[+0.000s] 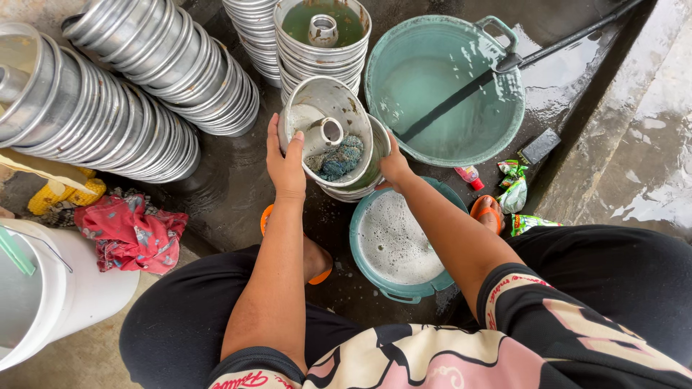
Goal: The person scrubs metal cylindrical parts with a sponge in a soapy basin, rinses them in a second basin, and places them back into stacks. The process is repeated for multiple parts.
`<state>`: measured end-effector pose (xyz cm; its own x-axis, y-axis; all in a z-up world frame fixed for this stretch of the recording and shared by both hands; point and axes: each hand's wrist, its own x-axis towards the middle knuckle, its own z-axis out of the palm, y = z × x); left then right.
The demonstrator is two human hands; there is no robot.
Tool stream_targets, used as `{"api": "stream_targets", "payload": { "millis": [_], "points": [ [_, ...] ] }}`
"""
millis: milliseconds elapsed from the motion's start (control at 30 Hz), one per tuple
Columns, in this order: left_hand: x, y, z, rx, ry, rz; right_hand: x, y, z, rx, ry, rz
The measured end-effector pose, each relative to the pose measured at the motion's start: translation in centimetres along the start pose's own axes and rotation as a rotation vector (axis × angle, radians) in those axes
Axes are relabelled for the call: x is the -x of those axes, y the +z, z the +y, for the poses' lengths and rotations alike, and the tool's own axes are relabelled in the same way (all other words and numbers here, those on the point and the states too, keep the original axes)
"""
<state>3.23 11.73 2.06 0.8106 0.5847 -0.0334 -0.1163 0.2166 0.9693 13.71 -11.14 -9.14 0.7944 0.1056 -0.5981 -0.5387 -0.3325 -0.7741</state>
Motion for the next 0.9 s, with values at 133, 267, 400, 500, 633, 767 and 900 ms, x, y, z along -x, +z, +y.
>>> {"api": "stream_targets", "payload": {
  "millis": [133,267,400,500,633,767,900],
  "points": [
    [-0.5,0.2,0.2,0.103,-0.023,0.054,1.5,1.7,-0.4,-0.274,0.117,-0.122],
    [-1.3,-0.3,0.0,0.149,-0.003,0.119,1.4,7.1,-0.2,-0.342,0.142,-0.148],
    [-1.9,-1.2,-0.3,0.131,0.140,0.194,0.8,13.5,-0.7,-0.417,0.069,-0.264],
    [-2.3,-1.6,-0.2,0.167,0.222,0.219,0.5,18.2,-1.3,-0.479,0.064,-0.271],
    [-2.0,-1.7,0.0,0.181,0.199,0.267,-0.6,21.9,-2.4,-0.347,-0.540,-0.503],
    [-2.1,-1.4,0.4,0.162,0.188,0.302,-1.7,23.7,-3.6,-1.198,0.096,-1.060],
    [-2.1,-1.5,0.6,0.187,0.156,0.349,-0.7,20.8,-4.0,-0.386,-0.439,-0.411]
  ]
}}
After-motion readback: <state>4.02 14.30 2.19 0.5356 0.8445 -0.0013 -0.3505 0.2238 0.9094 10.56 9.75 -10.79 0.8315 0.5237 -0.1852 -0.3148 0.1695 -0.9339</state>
